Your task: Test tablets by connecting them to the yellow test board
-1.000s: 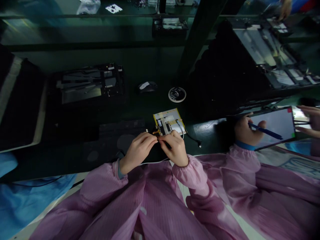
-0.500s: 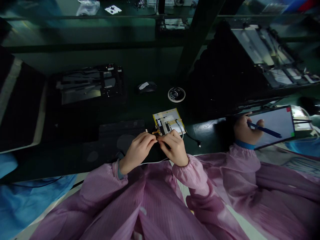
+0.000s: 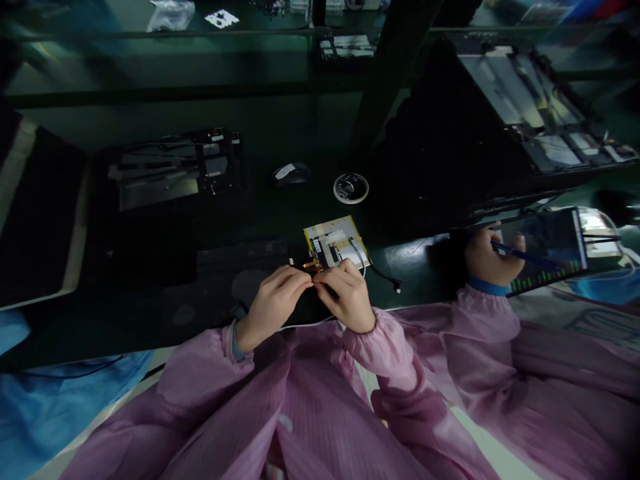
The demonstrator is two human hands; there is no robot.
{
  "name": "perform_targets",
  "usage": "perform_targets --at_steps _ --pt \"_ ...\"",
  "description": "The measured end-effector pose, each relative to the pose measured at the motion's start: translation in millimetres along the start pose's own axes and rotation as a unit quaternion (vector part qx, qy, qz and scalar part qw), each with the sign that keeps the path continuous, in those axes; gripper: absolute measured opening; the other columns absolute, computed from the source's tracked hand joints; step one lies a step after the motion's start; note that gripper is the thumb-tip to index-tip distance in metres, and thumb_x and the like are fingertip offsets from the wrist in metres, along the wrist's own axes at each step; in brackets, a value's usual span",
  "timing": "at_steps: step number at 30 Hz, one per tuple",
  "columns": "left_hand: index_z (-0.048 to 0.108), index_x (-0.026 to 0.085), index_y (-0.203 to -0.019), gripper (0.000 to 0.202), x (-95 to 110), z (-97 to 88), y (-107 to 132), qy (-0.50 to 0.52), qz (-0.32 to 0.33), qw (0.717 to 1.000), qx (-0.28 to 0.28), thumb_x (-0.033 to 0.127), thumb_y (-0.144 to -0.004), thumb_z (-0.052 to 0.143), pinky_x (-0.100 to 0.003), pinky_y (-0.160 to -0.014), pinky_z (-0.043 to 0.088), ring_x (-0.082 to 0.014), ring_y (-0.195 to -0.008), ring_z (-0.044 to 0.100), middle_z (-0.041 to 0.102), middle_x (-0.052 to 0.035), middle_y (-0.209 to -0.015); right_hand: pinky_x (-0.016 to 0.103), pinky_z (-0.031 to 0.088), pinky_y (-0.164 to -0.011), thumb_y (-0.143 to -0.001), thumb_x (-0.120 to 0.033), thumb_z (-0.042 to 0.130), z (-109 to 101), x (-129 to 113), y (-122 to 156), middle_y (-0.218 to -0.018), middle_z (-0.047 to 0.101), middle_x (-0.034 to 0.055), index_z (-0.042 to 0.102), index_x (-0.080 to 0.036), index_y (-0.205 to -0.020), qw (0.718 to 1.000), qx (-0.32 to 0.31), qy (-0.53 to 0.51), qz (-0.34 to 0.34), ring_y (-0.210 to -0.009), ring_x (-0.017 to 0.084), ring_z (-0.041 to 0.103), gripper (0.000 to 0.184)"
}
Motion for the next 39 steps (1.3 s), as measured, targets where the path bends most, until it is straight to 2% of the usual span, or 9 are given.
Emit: perform_targets --at_steps 10,12,14,17,19,21,26,32,39 --pt "0.059 0.020 -0.094 0.009 -9 3.7 3 0.012 -0.002 0.998 -0.060 0.019 -0.094 0.050 -0.030 -0.081 0.053 -0.0155 -0.085 0.063 0.065 -0.0026 -0.088 0.033 0.040 -0.071 -0.091 -0.022 0.051 6 4 0 -0.071 0.063 0.0016 0.067 -0.024 -0.081 1.000 -0.002 0.016 -0.006 -0.077 0.018 0.049 0.019" --pt "0.058 0.020 -0.095 0.008 -10 4.2 3 0.006 -0.006 0.997 -0.077 0.019 -0.094 0.050 -0.032 -0.083 0.052 -0.0165 -0.088 0.062 0.064 -0.0032 -0.090 0.034 0.041 -0.073 -0.092 -0.024 0.052 2 4 1 -0.077 0.066 0.0023 0.068 -0.024 -0.085 1.000 -0.011 0.016 -0.006 -0.079 0.019 0.051 0.018" --pt "0.057 0.020 -0.093 0.008 -11 5.1 3 0.000 -0.011 0.996 -0.087 0.018 -0.093 0.050 -0.032 -0.081 0.052 -0.0165 -0.085 0.061 0.063 -0.0028 -0.088 0.036 0.043 -0.079 -0.093 -0.028 0.053 -5 6 1 -0.096 0.068 0.0040 0.070 -0.025 -0.092 1.000 -0.015 0.005 -0.010 -0.087 0.019 0.054 0.017" --pt "0.057 0.020 -0.093 0.008 -11 6.7 3 0.000 -0.019 0.996 -0.090 0.017 -0.093 0.050 -0.031 -0.077 0.051 -0.0155 -0.081 0.060 0.062 -0.0017 -0.085 0.039 0.044 -0.088 -0.095 -0.031 0.049 -21 21 -3 -0.118 0.063 0.0054 0.070 -0.026 -0.102 0.999 0.033 -0.023 0.018 -0.101 0.021 0.056 0.023" --pt "0.057 0.020 -0.097 0.009 -11 7.5 3 0.001 -0.019 0.996 -0.088 0.016 -0.093 0.049 -0.030 -0.077 0.051 -0.0156 -0.082 0.060 0.062 -0.0019 -0.086 0.039 0.045 -0.088 -0.097 -0.027 0.042 -29 39 -10 -0.111 0.064 0.0067 0.068 -0.024 -0.106 0.994 0.089 -0.006 0.059 -0.102 0.022 0.056 0.028" --pt "0.057 0.020 -0.098 0.011 -10 7.9 3 -0.004 -0.010 0.996 -0.089 0.016 -0.094 0.048 -0.031 -0.079 0.051 -0.0162 -0.083 0.060 0.062 -0.0021 -0.087 0.038 0.045 -0.086 -0.096 -0.023 0.041 -29 56 -20 -0.102 0.066 0.0078 0.068 -0.021 -0.107 0.990 0.106 0.048 0.073 -0.097 0.023 0.056 0.029" --pt "0.054 0.020 -0.091 0.011 -6 7.1 2 -0.020 -0.006 0.996 -0.090 0.010 -0.090 0.048 -0.031 -0.076 0.050 -0.0168 -0.080 0.060 0.062 -0.0016 -0.084 0.037 0.040 -0.078 -0.094 -0.023 0.046 -5 81 -40 -0.102 0.065 0.0103 0.067 -0.018 -0.109 0.981 0.012 0.193 0.022 -0.093 0.024 0.051 0.026" --pt "0.048 0.020 -0.079 0.016 -5 7.0 4 -0.022 -0.009 0.998 -0.063 0.004 -0.080 0.050 -0.026 -0.062 0.044 -0.0140 -0.065 0.054 0.056 0.0018 -0.070 0.035 0.036 -0.076 -0.095 -0.023 0.046 3 84 -41 -0.105 0.063 0.0101 0.065 -0.017 -0.112 0.968 0.007 0.252 0.000 -0.092 0.022 0.051 0.026" --pt "0.050 0.019 -0.078 0.012 -8 10.6 6 0.001 -0.038 0.997 -0.073 0.008 -0.079 0.053 -0.024 -0.059 0.040 -0.0120 -0.060 0.053 0.055 0.0033 -0.067 0.034 0.033 -0.078 -0.091 -0.017 0.046 5 80 -43 -0.105 0.064 0.0091 0.064 -0.017 -0.111 0.949 -0.007 0.314 -0.005 -0.093 0.022 0.051 0.027"
Point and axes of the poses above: each hand's wrist, its own y-axis away from the middle knuckle, its own z-axis out of the palm, x = y × z, the point moved 3 cm from there along -y, towards the middle knuckle
